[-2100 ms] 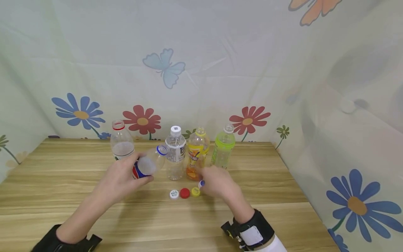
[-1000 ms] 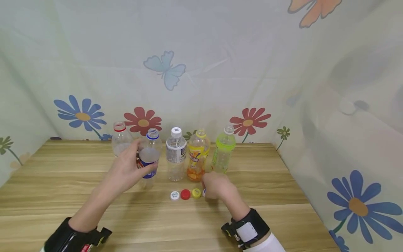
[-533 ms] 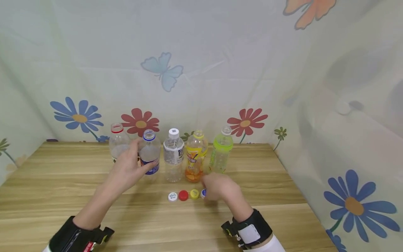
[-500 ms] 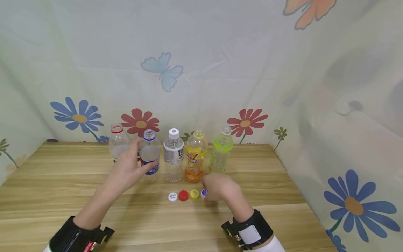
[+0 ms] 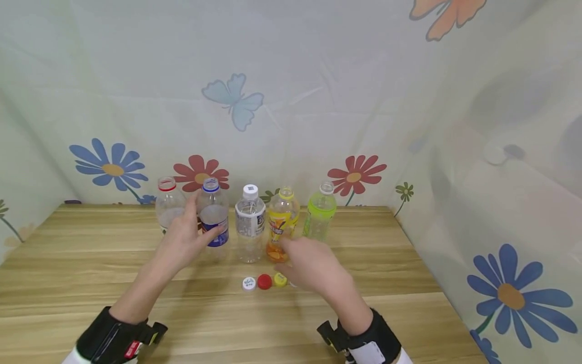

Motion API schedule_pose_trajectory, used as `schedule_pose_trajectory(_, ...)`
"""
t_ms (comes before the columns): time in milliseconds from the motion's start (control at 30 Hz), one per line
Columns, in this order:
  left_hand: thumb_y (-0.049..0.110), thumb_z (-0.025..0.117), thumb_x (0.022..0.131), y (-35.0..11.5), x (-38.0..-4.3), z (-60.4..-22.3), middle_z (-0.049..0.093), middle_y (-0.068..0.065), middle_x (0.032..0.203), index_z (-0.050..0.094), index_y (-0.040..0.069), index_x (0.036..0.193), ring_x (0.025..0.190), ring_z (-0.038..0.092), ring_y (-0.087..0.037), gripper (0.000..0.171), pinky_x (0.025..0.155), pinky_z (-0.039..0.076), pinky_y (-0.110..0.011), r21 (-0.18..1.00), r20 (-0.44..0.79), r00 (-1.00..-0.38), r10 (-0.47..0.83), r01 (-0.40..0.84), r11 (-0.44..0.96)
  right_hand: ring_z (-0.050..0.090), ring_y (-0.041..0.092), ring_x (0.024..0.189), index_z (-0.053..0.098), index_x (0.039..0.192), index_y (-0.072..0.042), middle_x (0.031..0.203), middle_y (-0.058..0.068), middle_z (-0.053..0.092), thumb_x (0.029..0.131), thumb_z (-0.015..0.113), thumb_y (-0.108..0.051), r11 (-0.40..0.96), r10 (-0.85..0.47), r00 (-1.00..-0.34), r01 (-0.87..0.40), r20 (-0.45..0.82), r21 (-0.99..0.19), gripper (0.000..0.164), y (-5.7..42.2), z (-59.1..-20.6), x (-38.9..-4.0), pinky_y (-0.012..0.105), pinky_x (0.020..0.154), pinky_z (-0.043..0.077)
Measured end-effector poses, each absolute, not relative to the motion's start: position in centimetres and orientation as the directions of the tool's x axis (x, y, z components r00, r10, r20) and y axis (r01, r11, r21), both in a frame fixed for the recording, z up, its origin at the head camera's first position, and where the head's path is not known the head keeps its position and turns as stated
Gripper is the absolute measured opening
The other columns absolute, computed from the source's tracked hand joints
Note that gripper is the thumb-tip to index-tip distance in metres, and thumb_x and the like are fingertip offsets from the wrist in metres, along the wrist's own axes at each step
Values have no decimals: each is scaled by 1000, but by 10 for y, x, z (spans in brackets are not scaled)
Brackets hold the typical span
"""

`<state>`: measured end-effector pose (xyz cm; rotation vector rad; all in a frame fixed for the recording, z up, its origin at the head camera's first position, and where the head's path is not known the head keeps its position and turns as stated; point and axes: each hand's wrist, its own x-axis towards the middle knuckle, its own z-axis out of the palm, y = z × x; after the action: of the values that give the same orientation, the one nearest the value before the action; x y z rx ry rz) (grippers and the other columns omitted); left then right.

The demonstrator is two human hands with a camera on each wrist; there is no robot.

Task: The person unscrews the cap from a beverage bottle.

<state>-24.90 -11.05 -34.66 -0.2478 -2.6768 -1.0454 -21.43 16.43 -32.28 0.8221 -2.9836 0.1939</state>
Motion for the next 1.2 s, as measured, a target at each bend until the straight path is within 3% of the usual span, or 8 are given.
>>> schedule_pose_trajectory(233,27,76,88,-112,-251,-349,55,-28,125,5,10,156,110,60,-41,100,87,49,-48,646,328,-941,79,284,708,50,3,62,64,91,-19,74,-16,54,89,75,-28,799,-491,-825,-554,278,-234,15,156,-319,-213,17,51,41)
schedule_pose_trajectory(400,28,76,88,-113,-251,-350,55,-28,124,3,11,156,111,60,-41,101,88,49,-49,644,329,-941,79,285,710,51,4,64,63,89,-20,74,-16,54,89,75,-22,738,-489,-768,-617,414,-273,12,146,-318,-214,15,54,43)
schedule_pose_trajectory(567,28,77,87,-114,-249,-350,47,-26,136,-8,24,157,116,56,-42,110,93,45,-51,654,327,-941,89,293,697,51,4,65,65,90,-16,77,-13,56,88,75,-17,703,-462,-711,-658,530,-271,10,136,-317,-214,13,56,43)
schedule_pose_trajectory(767,28,78,86,-113,-245,-348,36,-25,146,-15,27,155,124,50,-44,116,98,40,-53,649,337,-936,107,313,693,51,6,66,66,97,-12,81,-11,57,89,74,-17,698,-414,-701,-654,581,-292,13,130,-314,-216,14,57,43)
schedule_pose_trajectory(1000,32,77,86,-111,-237,-342,26,-21,153,-19,27,155,131,43,-42,118,100,38,-52,642,318,-940,120,307,703,53,7,74,63,112,-9,100,-3,60,90,74,-19,692,-384,-704,-648,597,-318,27,123,-305,-224,16,62,45)
schedule_pose_trajectory(1200,31,77,87,-109,-230,-337,17,-20,157,-22,27,153,135,35,-43,120,102,35,-54,640,291,-948,128,292,710,50,8,69,57,127,-7,107,0,56,91,73,-25,724,-371,-735,-612,567,-319,44,112,-296,-232,17,55,42)
